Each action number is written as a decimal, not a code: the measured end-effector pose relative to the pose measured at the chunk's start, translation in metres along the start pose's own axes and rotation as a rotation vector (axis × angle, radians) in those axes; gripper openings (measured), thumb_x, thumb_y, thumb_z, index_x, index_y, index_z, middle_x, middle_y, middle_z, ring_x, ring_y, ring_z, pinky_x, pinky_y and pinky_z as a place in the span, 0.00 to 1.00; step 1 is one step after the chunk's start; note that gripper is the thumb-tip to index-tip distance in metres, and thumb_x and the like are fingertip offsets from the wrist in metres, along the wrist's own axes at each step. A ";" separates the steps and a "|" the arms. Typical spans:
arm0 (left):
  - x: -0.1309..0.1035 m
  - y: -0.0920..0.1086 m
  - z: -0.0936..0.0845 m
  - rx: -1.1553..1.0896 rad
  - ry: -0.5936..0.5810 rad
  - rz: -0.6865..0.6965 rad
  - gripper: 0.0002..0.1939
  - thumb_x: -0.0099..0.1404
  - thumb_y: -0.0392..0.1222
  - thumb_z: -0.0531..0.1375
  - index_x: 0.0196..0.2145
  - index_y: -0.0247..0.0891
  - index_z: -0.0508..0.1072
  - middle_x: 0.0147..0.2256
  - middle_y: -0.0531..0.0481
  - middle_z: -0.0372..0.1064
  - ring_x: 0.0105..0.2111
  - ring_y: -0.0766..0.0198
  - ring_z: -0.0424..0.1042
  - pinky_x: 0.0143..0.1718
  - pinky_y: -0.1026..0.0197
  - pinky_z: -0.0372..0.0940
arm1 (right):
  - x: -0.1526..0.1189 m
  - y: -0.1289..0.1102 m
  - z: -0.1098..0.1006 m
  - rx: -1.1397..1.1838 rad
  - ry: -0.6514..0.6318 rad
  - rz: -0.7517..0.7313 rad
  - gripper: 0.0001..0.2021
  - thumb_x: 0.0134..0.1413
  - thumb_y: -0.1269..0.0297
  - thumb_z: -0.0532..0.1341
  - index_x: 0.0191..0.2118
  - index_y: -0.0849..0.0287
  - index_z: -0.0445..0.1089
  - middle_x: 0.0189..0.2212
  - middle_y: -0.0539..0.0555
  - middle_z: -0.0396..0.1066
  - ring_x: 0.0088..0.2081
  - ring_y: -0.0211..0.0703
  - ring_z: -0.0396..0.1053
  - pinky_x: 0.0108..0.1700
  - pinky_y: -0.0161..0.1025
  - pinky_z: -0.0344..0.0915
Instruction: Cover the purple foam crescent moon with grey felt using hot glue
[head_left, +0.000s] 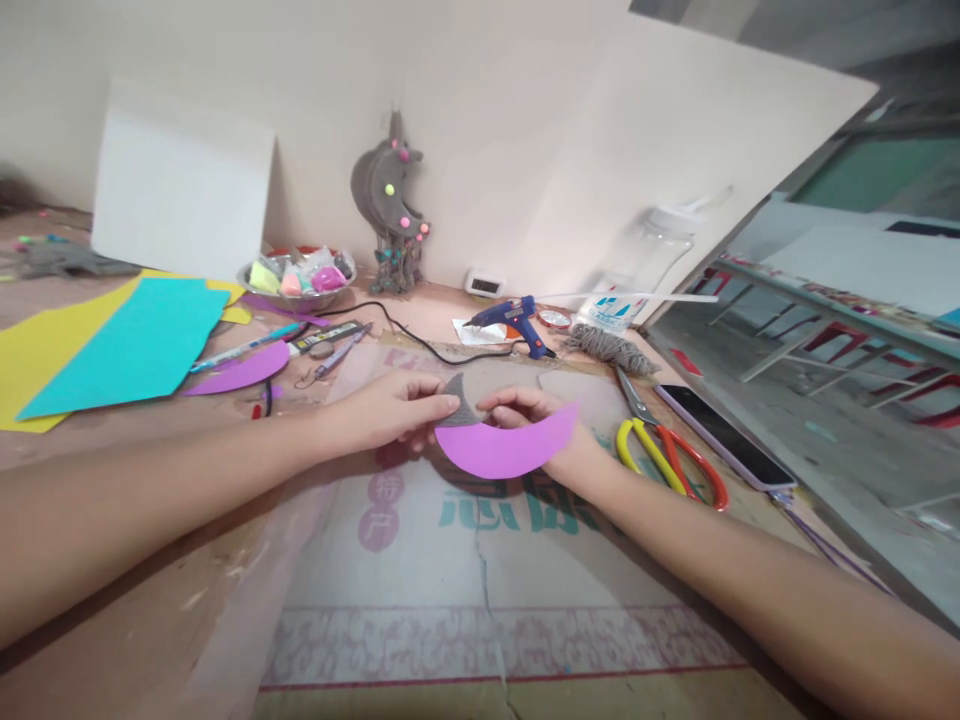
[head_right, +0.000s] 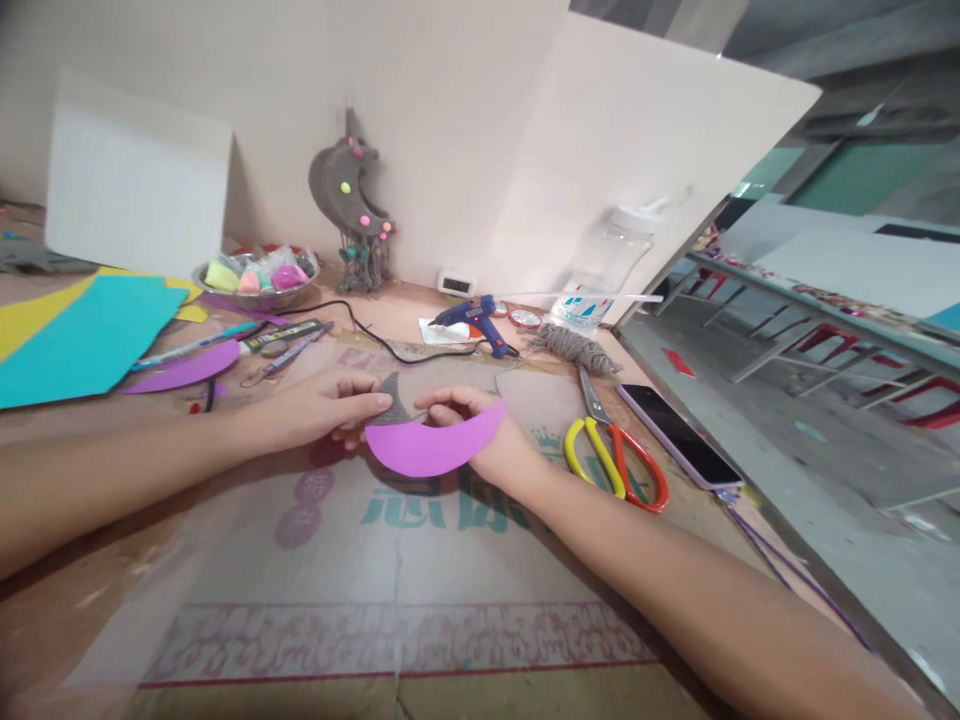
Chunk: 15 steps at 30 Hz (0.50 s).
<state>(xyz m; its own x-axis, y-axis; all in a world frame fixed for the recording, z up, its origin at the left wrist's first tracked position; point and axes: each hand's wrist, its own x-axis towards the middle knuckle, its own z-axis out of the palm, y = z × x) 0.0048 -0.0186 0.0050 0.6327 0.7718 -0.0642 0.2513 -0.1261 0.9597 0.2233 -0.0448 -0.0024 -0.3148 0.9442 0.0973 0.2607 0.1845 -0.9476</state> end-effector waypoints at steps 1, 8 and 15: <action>-0.001 0.002 0.000 0.012 0.026 -0.017 0.17 0.64 0.50 0.53 0.23 0.37 0.59 0.14 0.58 0.59 0.15 0.73 0.60 0.16 0.70 0.52 | -0.001 -0.001 -0.001 0.009 0.036 -0.011 0.12 0.55 0.57 0.58 0.41 0.58 0.69 0.30 0.51 0.72 0.32 0.38 0.69 0.34 0.35 0.64; -0.003 0.004 0.000 0.001 0.159 -0.050 0.18 0.64 0.55 0.51 0.25 0.38 0.59 0.16 0.56 0.62 0.13 0.72 0.56 0.13 0.70 0.52 | -0.003 0.000 -0.011 0.152 0.192 -0.132 0.22 0.59 0.45 0.47 0.25 0.56 0.64 0.19 0.48 0.61 0.21 0.37 0.62 0.26 0.37 0.62; -0.003 0.005 0.000 0.077 0.130 -0.014 0.17 0.63 0.54 0.52 0.26 0.37 0.62 0.19 0.57 0.63 0.16 0.73 0.60 0.17 0.70 0.55 | -0.004 -0.006 -0.004 -0.114 0.091 0.067 0.21 0.51 0.46 0.58 0.24 0.61 0.66 0.18 0.49 0.64 0.20 0.34 0.58 0.23 0.33 0.56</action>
<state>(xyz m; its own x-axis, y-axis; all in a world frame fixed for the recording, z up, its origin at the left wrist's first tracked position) 0.0041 -0.0209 0.0100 0.5300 0.8472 -0.0365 0.3179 -0.1586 0.9348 0.2261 -0.0485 0.0043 -0.2111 0.9751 0.0673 0.3822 0.1457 -0.9125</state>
